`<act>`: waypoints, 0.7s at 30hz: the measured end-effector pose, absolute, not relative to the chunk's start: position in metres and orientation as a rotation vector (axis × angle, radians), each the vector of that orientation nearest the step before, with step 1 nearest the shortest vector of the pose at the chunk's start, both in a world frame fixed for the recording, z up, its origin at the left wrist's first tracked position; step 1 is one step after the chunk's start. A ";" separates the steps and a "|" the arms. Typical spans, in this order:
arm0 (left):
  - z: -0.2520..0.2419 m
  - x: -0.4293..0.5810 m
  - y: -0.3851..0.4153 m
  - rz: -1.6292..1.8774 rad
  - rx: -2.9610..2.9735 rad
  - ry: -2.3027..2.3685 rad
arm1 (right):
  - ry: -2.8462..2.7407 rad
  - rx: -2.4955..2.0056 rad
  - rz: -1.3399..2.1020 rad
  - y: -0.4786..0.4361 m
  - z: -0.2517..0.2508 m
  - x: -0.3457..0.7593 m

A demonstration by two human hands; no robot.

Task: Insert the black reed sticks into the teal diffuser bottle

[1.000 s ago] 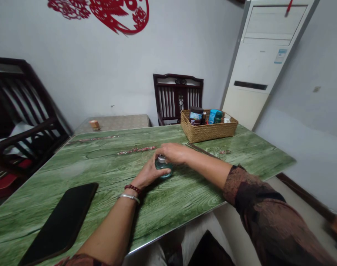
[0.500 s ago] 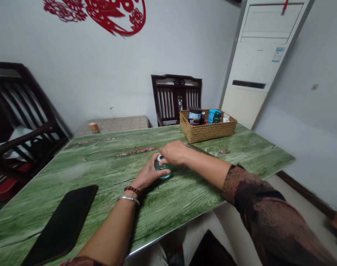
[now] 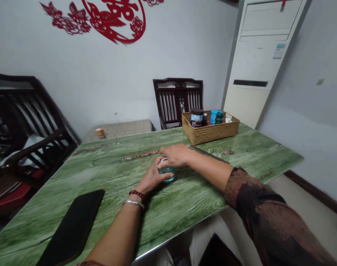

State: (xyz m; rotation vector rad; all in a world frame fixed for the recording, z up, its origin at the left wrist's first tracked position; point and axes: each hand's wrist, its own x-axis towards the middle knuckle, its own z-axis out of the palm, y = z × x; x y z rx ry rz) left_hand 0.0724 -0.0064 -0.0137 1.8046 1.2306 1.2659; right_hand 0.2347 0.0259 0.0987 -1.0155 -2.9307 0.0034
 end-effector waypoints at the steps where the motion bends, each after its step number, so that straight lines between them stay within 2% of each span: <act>1: -0.013 0.072 -0.007 1.276 1.808 1.218 | -2.966 -0.915 0.056 0.028 0.099 0.236; 4: -0.015 0.072 -0.006 1.275 1.814 1.247 | -3.032 -0.827 0.043 0.031 0.097 0.236; 9: -0.019 0.067 -0.004 1.257 1.809 1.309 | -2.800 -1.204 -0.079 0.022 0.080 0.225; 12: -0.017 0.063 -0.004 1.317 1.781 1.433 | -2.597 -1.259 0.056 0.022 0.065 0.225; 14: -0.015 0.061 -0.005 1.325 1.770 1.468 | -2.369 -1.272 0.341 0.028 0.052 0.235; 18: -0.012 0.059 -0.007 1.282 1.768 1.481 | -1.751 -1.048 1.253 0.040 0.017 0.269; 21: -0.012 0.059 -0.006 1.265 1.764 1.508 | -1.412 -0.835 1.573 0.041 -0.012 0.286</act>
